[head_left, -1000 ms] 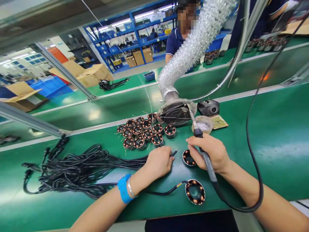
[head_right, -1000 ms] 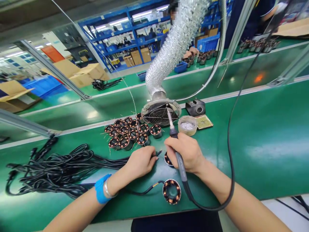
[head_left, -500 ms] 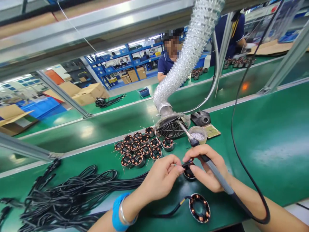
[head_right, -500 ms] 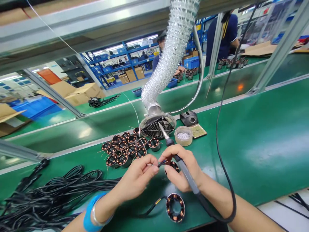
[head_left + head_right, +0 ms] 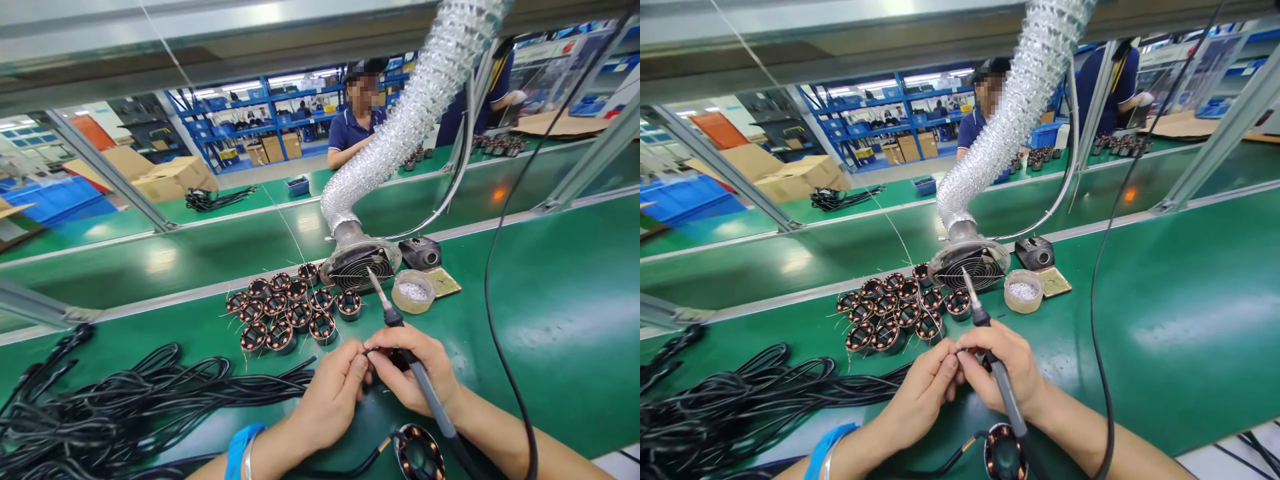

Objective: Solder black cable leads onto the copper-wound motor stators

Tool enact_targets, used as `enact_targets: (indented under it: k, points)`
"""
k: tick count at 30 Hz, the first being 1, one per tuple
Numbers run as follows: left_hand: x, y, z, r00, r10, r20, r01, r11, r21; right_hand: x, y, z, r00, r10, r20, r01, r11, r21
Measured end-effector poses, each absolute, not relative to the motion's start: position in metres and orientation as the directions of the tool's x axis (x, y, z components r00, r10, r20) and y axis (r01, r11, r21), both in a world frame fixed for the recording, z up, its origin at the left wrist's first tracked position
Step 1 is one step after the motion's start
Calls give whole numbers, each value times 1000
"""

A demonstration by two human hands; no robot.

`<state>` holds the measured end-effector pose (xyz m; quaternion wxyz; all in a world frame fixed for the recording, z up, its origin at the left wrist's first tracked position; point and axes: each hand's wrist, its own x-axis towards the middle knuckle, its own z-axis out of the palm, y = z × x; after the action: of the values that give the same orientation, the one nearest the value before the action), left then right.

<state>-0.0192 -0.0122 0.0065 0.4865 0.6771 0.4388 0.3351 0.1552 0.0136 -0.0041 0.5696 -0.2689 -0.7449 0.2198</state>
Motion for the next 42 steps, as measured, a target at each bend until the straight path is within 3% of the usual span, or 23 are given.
enact_targets:
  k: [6,9,14,18,22,26,33,42]
  points:
    - [-20,-10,-1,521,839,-156,7,178,984,158,9,-6,-222,715,663,77,691,-719]
    - [-20,-10,1,525,837,-152,60,141,988,157,7,-8,-210,742,637,66,661,-748]
    - [-15,-16,3,403,906,-128,170,63,983,152,3,-4,-144,725,673,263,684,-681]
    - [-8,-20,1,318,948,-28,262,-59,963,147,-1,-1,-78,742,666,333,649,-684]
    - [-5,-16,-6,278,961,13,134,-52,990,142,-6,-4,-55,792,608,298,595,-747]
    - [-10,-8,-9,281,958,-63,-5,67,998,139,-8,-10,-85,804,589,279,587,-760]
    - [-24,-2,7,365,926,-95,385,-57,921,151,1,3,-244,602,760,379,781,-497]
    - [-24,-4,16,441,883,-159,493,-90,865,151,12,13,-385,557,736,269,831,-487]
